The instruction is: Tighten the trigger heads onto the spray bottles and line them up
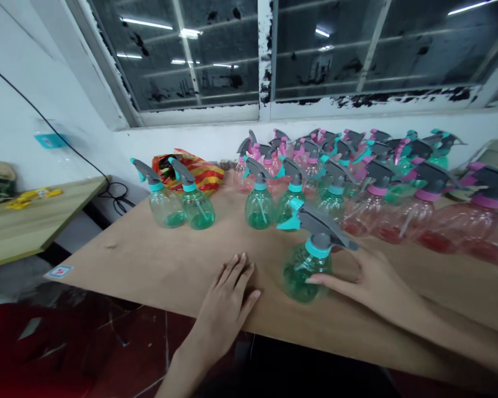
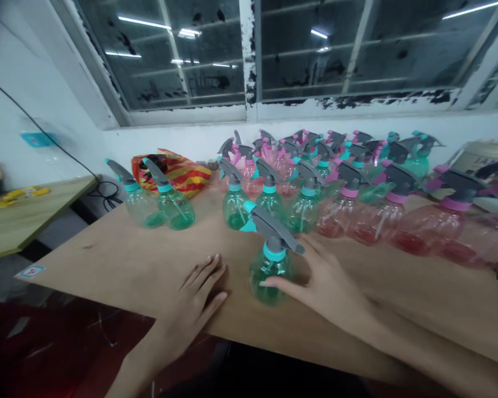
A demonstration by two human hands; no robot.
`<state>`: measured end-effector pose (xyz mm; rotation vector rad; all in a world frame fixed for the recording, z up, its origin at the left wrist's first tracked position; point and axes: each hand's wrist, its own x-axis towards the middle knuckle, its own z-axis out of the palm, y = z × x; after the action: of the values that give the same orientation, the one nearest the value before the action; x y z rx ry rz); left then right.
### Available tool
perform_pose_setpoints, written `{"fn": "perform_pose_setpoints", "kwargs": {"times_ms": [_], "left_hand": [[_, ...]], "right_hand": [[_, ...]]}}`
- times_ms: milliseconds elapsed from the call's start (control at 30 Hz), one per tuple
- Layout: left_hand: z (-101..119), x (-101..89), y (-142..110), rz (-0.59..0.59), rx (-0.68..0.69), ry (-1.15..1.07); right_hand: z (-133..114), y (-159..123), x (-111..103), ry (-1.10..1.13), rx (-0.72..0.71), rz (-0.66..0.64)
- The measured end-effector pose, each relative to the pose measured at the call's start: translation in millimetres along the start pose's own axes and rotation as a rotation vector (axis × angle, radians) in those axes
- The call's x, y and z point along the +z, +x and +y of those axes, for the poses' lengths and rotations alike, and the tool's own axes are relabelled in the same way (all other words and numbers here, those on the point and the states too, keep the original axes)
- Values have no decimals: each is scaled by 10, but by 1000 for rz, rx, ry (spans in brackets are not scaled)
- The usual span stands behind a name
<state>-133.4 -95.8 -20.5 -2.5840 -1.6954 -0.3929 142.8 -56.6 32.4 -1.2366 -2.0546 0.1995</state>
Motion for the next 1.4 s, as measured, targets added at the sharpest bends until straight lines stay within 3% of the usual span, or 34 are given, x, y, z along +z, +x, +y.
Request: {"fn": "perform_pose_setpoints", "kwargs": {"times_ms": [200,333,433,667,1067,1400], "left_hand": [[-390,-41,-279,8,-41,71],[-535,-66,-376,15,-75,92],[-559,-77,-386,25,-73,71],[-535,-110,-360,33,-93,30],[-518,-86,-391,21,-103,-1],[-526,-75,-404,55,-84,-2]], "right_hand": [[-339,514,518,134,-158,3],[-594,869,904,108,-203,45],[-763,1074,1062,25,-145,34],[-950,1378,1144,-87,-34,-74],[-938,1637,1267,-141,19,-103],[-865,1734,1224,-128,52,-120]]}}
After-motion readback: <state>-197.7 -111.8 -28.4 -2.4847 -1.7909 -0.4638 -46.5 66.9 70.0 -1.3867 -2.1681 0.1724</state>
